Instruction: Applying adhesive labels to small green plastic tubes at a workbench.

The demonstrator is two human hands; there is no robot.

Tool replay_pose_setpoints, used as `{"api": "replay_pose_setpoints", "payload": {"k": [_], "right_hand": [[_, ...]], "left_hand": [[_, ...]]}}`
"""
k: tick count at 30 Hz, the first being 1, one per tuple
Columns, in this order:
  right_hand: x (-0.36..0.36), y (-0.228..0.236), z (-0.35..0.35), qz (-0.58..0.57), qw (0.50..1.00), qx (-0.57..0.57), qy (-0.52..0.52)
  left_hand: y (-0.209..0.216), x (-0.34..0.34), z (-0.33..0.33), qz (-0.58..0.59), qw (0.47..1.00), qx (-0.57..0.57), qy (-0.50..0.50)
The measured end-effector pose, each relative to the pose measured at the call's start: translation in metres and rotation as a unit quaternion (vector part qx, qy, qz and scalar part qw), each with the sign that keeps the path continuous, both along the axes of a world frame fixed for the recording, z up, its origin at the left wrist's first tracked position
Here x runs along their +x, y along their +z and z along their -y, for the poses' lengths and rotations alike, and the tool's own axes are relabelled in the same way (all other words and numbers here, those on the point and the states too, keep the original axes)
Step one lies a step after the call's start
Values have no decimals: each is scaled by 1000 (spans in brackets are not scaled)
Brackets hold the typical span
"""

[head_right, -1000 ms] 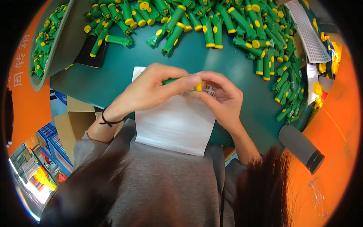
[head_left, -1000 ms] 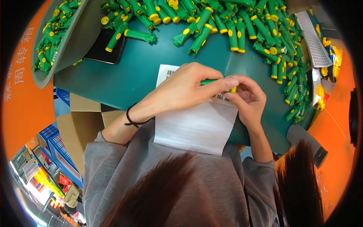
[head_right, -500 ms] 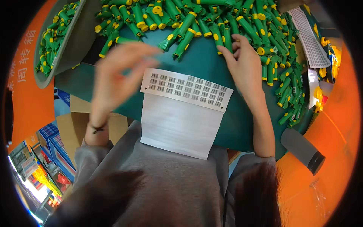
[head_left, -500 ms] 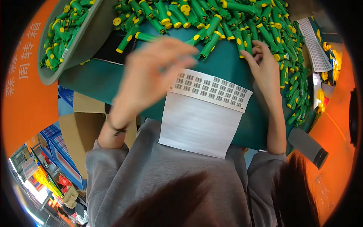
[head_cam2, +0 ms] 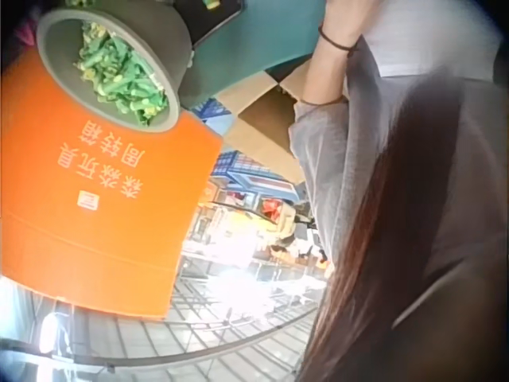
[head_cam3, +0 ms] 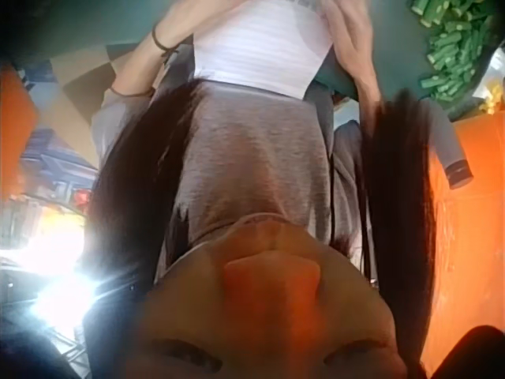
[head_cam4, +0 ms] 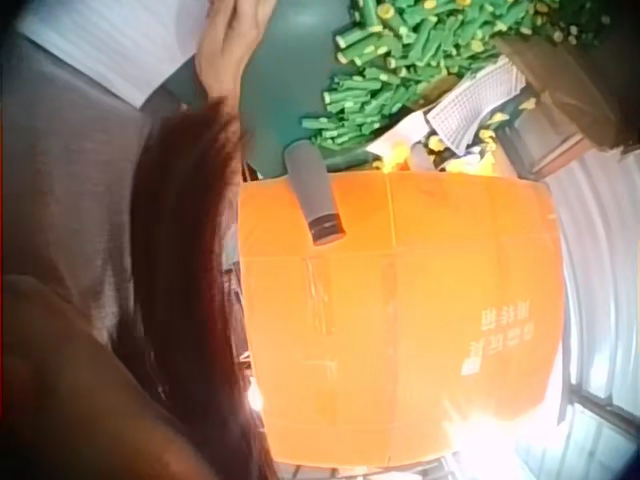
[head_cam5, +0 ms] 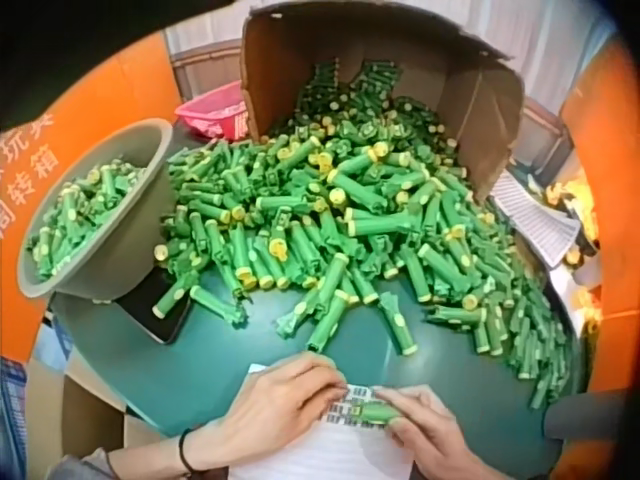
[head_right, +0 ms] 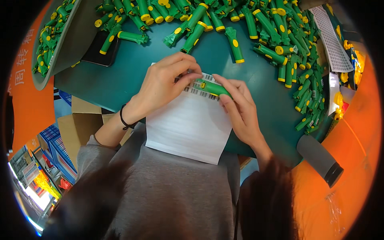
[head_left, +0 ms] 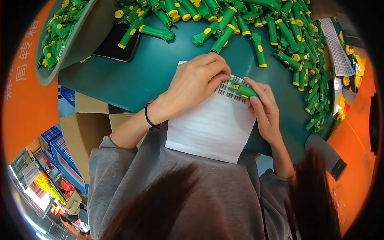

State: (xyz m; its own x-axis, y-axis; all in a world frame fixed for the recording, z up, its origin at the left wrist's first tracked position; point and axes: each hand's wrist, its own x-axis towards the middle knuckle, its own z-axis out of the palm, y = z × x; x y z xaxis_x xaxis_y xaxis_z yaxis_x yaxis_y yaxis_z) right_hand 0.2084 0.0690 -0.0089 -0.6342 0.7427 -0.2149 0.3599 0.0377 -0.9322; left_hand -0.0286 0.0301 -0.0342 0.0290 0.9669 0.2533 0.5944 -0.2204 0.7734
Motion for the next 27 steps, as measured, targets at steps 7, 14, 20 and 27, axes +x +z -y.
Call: {"api": "replay_pose_setpoints", "payload": {"k": [7,14,20,27], "right_hand": [[-1,-43,10,-268,954,-53,-121],[-2,-35,14,-296,948,-29,-114],[2,-36,14,-282,953,-11,-108],[3,-34,14,-276,956,10,-99]], "left_hand": [[31,-10,-2,201,972,-117,43],[60,17,-3,171,962,-196,-82],[59,22,-4,171,959,-210,-89],[62,23,-5,164,958,-214,-94]]}}
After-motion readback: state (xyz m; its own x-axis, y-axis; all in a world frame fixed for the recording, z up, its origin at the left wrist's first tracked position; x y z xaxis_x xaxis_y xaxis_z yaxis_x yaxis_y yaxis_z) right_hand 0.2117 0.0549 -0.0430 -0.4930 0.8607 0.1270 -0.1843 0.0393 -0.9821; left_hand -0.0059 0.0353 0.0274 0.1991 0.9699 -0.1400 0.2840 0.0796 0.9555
